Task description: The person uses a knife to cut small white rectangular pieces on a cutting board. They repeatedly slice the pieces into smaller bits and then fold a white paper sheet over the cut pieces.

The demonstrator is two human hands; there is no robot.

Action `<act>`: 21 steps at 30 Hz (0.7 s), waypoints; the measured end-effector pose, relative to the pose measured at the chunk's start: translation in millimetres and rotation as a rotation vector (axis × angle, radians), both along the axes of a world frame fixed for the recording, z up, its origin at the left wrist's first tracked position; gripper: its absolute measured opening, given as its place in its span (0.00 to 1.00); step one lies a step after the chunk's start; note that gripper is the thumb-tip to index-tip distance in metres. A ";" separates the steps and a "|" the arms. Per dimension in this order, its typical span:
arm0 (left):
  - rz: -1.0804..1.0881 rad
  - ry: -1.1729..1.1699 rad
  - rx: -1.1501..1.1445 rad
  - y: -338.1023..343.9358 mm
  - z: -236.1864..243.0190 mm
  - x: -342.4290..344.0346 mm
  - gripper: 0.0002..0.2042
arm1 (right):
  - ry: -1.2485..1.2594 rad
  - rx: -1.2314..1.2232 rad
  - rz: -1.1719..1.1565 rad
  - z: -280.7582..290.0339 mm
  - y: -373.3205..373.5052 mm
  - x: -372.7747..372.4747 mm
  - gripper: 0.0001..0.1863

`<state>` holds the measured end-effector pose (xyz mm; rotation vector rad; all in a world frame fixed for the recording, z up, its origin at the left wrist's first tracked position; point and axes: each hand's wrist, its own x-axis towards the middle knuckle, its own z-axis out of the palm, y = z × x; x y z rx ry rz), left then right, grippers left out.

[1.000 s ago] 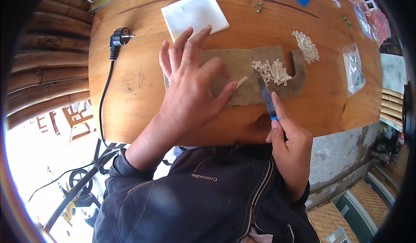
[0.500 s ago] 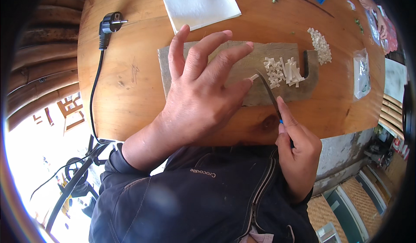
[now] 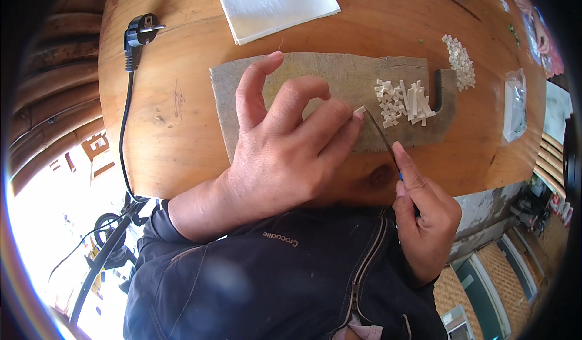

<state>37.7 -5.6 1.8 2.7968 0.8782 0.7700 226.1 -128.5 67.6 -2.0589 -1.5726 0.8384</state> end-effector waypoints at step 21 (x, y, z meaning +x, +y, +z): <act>0.031 -0.010 -0.033 -1.4 2.6 1.1 0.16 | -0.091 0.025 0.149 -0.6 6.3 9.6 0.37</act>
